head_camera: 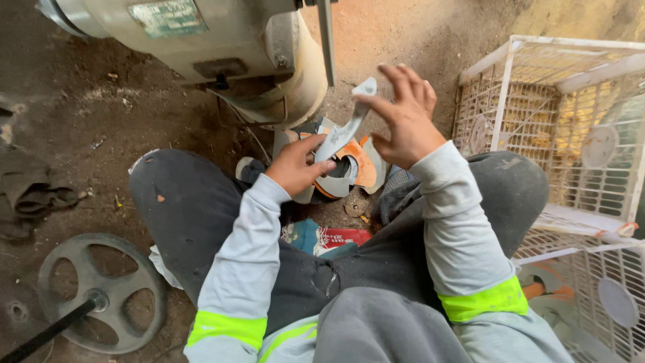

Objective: The person sits on the ground and uses a bench grinder to smooth the edges of several orange and grey shoe sole pieces. They handle each piece one at a time, pressing it against the spinning wheel and rotating it to grind different edges.

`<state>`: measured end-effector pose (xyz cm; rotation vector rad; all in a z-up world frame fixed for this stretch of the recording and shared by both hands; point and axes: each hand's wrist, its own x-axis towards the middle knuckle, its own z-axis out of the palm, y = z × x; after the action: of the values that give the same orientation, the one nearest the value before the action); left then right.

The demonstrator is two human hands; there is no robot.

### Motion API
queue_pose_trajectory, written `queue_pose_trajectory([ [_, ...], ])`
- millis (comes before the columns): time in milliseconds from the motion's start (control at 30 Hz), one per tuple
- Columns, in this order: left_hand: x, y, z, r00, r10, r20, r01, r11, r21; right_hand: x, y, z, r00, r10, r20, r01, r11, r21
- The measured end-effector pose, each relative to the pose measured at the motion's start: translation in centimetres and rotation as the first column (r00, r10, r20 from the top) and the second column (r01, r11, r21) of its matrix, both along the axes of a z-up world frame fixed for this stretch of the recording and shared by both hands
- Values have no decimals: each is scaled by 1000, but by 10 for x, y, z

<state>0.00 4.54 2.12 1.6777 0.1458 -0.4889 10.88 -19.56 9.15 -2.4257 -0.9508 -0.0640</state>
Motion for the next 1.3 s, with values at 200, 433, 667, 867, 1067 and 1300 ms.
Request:
queue_pose_trajectory([
  [200,11,16,-14,976,94,196,-164,912,377,6,-5,-45,846,-25,-533,-108,970,-217],
  [433,8,16,-25,976,80,204,-160,897,412,19,8,-138,678,-176,-713,-76,949,-307],
  [667,6,21,-30,984,-19,177,-73,864,498,-11,35,-166,750,-297,-591,-68,855,-515],
  [867,8,24,-34,987,-10,159,-76,844,531,-17,58,-147,693,-425,-583,-51,777,-627],
  [1067,10,25,-39,987,-8,163,-84,831,549,-23,64,-145,720,-425,-549,7,795,-607],
  [1300,9,27,-35,987,10,159,-98,825,557,-22,69,-130,683,-461,-567,-7,772,-636],
])
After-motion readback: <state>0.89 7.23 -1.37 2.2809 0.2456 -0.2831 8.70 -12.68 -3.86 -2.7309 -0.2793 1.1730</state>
